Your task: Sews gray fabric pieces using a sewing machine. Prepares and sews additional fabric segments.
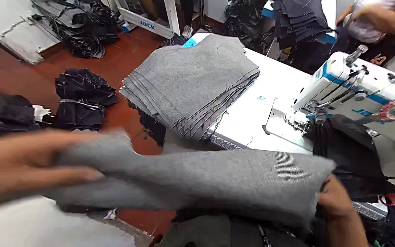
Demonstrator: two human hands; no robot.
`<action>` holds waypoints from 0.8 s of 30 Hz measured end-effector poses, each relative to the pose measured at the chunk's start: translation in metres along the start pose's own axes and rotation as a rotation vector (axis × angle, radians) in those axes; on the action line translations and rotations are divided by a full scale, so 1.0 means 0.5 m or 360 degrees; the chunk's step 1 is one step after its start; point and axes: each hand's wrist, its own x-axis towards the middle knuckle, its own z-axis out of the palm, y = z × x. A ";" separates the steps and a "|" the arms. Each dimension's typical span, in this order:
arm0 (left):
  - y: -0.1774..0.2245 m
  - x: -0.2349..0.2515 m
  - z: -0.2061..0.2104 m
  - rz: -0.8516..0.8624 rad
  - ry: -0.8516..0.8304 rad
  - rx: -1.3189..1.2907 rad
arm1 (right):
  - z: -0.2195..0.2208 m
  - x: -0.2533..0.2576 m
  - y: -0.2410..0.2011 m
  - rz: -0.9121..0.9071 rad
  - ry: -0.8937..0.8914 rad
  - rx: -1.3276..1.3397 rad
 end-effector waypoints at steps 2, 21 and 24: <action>-0.006 -0.002 -0.056 -0.0387 0.0088 0.0207 | 0.015 0.039 -0.003 -0.0060 0.0268 -0.0583; -0.223 0.426 0.219 -0.1510 0.0609 0.0257 | 0.107 0.100 0.299 0.1218 -0.0257 -0.1699; -0.228 0.433 0.221 -0.1514 0.0868 0.0154 | 0.085 0.142 0.244 0.1969 -0.0036 -0.1431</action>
